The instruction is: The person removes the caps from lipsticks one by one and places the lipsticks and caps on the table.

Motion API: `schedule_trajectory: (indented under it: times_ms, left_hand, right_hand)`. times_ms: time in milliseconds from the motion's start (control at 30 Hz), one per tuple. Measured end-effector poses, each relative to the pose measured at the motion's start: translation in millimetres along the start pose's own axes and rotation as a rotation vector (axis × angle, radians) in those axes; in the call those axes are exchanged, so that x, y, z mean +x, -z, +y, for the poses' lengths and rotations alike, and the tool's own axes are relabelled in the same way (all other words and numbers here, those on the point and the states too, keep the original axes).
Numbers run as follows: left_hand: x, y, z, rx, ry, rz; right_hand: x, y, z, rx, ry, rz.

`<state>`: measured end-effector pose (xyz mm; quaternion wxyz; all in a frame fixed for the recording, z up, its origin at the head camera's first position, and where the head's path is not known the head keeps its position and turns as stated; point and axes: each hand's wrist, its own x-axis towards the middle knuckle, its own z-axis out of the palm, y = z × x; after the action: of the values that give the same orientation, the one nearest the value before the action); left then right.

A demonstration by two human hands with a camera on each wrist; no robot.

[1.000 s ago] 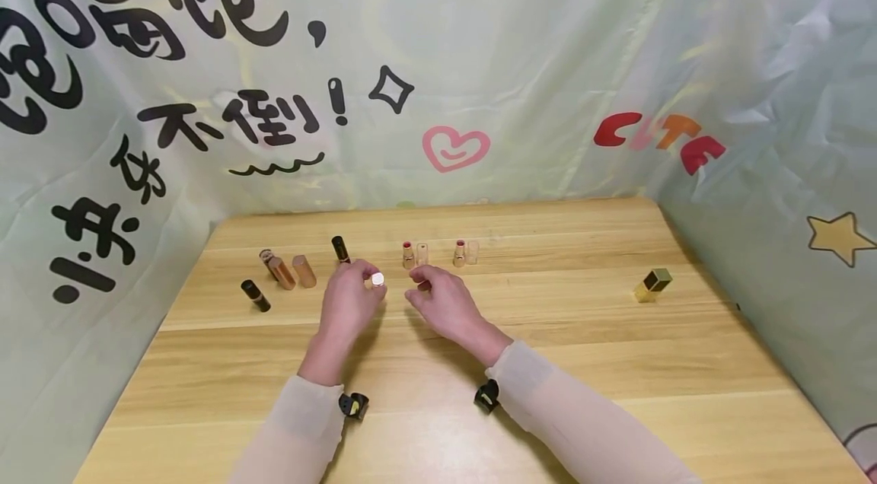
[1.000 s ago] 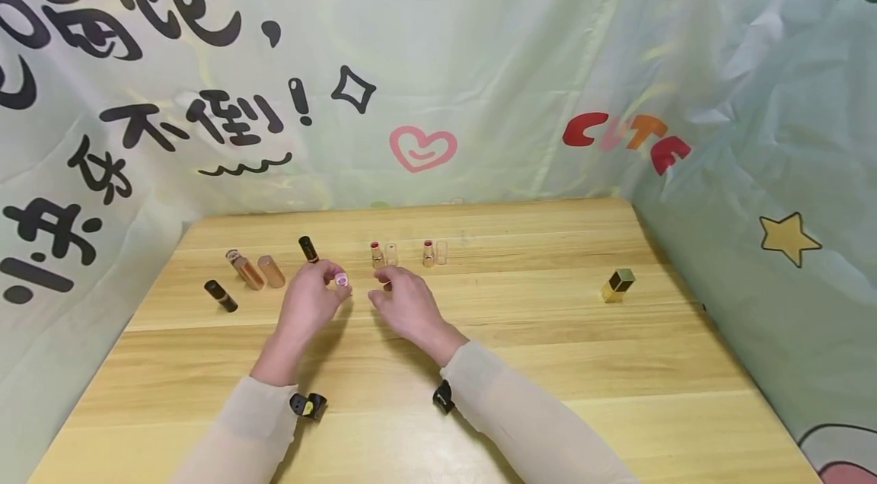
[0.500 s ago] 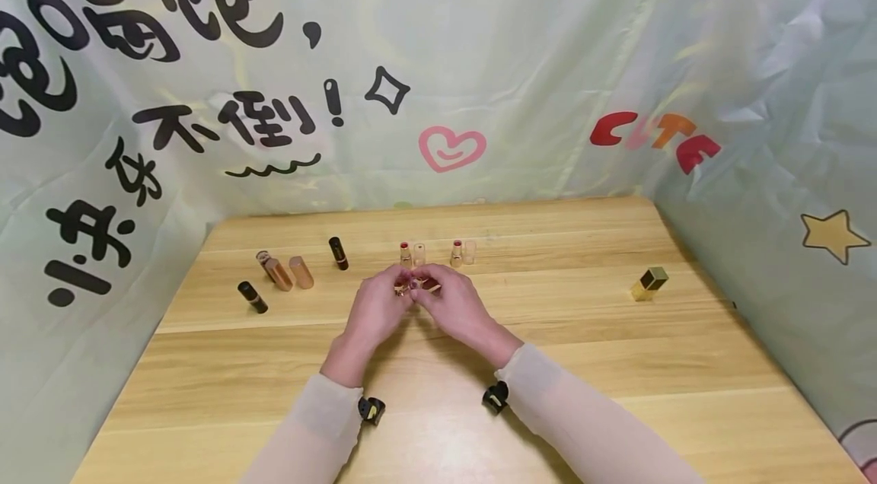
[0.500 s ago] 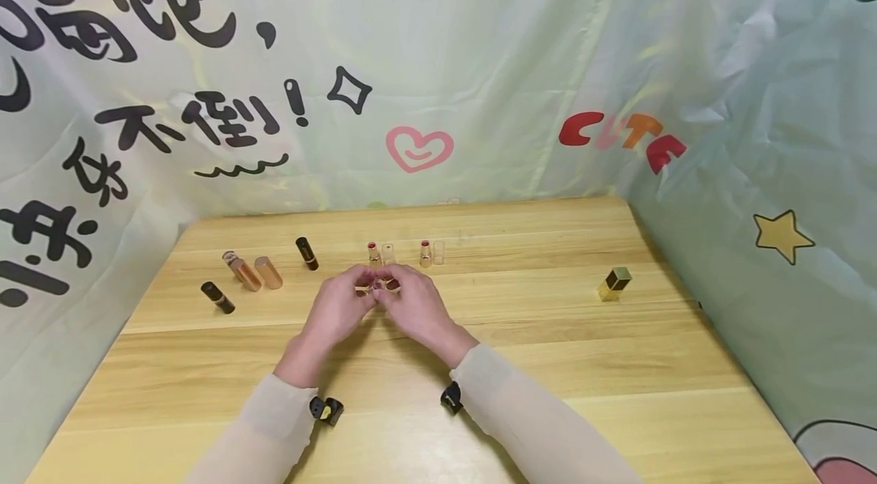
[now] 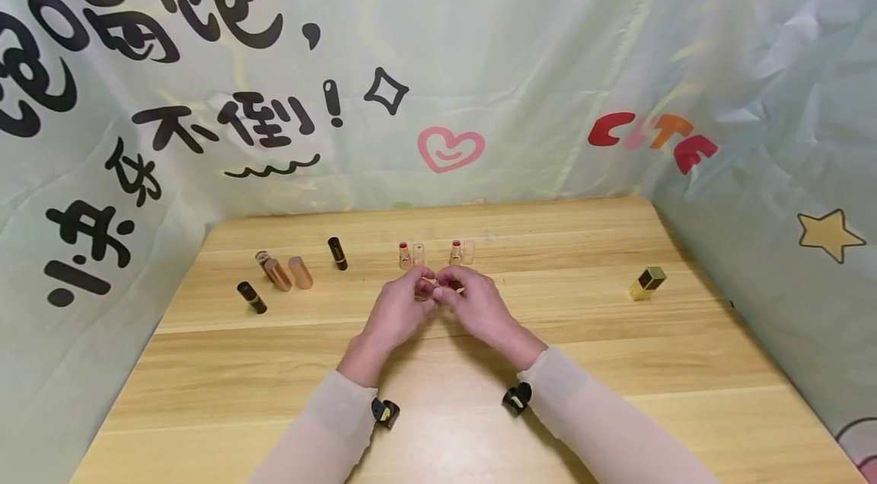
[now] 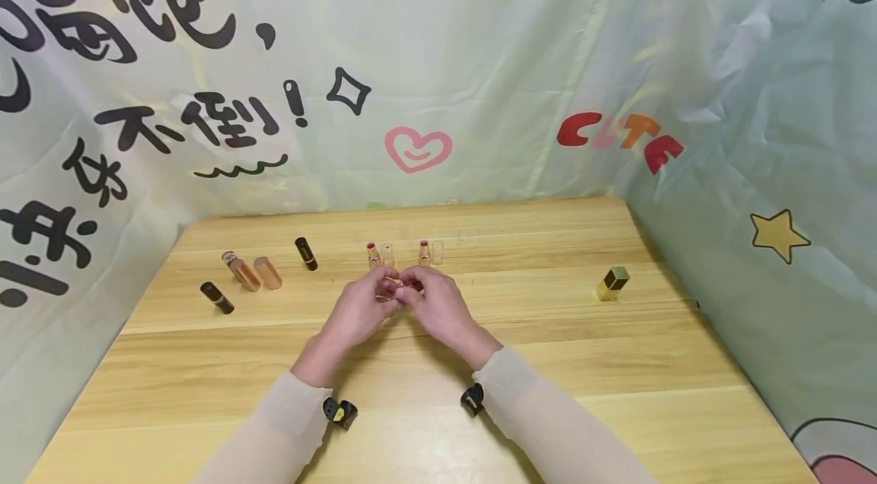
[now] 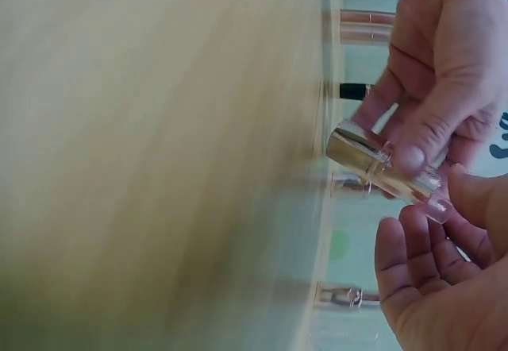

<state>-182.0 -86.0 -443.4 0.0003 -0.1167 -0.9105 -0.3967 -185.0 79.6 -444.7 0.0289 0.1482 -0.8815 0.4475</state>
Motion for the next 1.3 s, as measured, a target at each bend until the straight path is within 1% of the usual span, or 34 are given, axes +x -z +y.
schedule_trajectory:
  times_ms: [133,300,400,500,633,767,833,1000,1067,1300]
  left_hand:
    - [-0.2,-3.8,0.4,0.021,0.005,-0.039]
    - [0.4,-5.9,-0.7,0.027,0.01,-0.065]
    - [1.0,-7.2,-0.6,0.02,0.017,-0.073]
    - [1.8,-9.2,-0.1,0.013,0.024,-0.06]
    - [2.8,-12.3,1.2,-0.012,0.017,-0.038]
    - [3.6,-14.3,3.0,-0.049,0.014,-0.047]
    - [3.8,-14.5,4.0,-0.059,0.016,-0.061]
    - [4.6,-14.5,4.8,-0.085,0.031,-0.082]
    - [5.1,-14.8,4.7,-0.097,0.036,-0.082]
    - [6.5,-17.2,5.8,-0.129,0.045,-0.067]
  right_hand:
    - [-3,7,4,0.028,0.032,0.025]
    - [-4,12,7,0.055,0.069,0.047]
    - [-5,14,8,0.062,0.076,0.054]
    - [-6,15,7,0.076,0.065,0.057]
    - [-6,15,5,0.103,0.014,0.053]
    - [-7,14,5,0.118,-0.032,0.057]
    - [-7,14,6,0.119,-0.031,0.057]
    - [-7,14,8,0.116,0.032,0.055]
    - [-7,15,9,0.121,0.041,0.052]
    - [-8,16,10,0.136,-0.018,0.033]
